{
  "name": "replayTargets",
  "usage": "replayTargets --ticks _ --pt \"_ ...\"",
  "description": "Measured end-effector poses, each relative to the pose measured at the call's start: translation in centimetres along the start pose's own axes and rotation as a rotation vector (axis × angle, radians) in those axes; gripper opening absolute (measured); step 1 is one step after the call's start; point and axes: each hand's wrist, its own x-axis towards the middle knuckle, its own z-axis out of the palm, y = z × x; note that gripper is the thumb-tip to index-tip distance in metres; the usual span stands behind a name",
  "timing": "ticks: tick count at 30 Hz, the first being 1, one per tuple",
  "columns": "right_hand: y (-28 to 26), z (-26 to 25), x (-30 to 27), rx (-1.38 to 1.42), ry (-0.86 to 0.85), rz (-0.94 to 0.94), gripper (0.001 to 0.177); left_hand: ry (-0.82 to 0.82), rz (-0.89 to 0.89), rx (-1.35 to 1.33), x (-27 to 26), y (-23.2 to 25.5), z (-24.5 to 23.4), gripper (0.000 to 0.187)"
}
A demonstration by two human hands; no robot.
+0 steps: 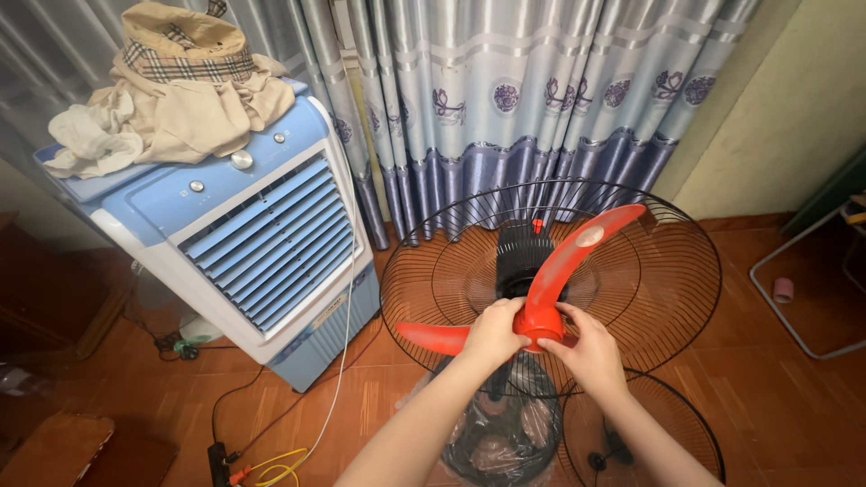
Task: The person attaches a red fan blade to the motor hub of a standing electric fan and secures it with a black nut. They then pick up the rear fan cage from the floor and position it over the blade assembly.
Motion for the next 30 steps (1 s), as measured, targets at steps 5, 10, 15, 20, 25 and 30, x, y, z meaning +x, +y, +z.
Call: replayTargets --ticks 5,10,15,20,25,30 --pt "-1.0 0.0 0.8 -0.008 -0.03 0.047 0.07 0.038 -0.03 0.063 0.8 -0.3 0.8 0.063" --pt "-1.1 0.0 1.3 -0.048 -0.057 0.029 0.073 0.056 0.034 0.098 1.1 -0.2 0.8 0.061" --pt "-1.1 0.6 1.2 -0.051 -0.031 -0.075 0.072 -0.04 -0.031 0.036 1.3 -0.1 0.4 0.077" --pt "-1.6 0.5 1.8 -0.082 -0.013 -0.128 0.071 -0.007 -0.007 0.104 2.3 -0.7 0.5 0.071" --pt "-2.2 0.3 2.2 -0.18 -0.023 -0.255 0.071 0.013 -0.111 -0.151 2.3 -2.1 0.4 0.058" --pt "-2.5 1.1 2.2 -0.164 -0.067 -0.177 0.073 0.006 -0.15 -0.16 2.2 -2.5 -0.4 0.062"
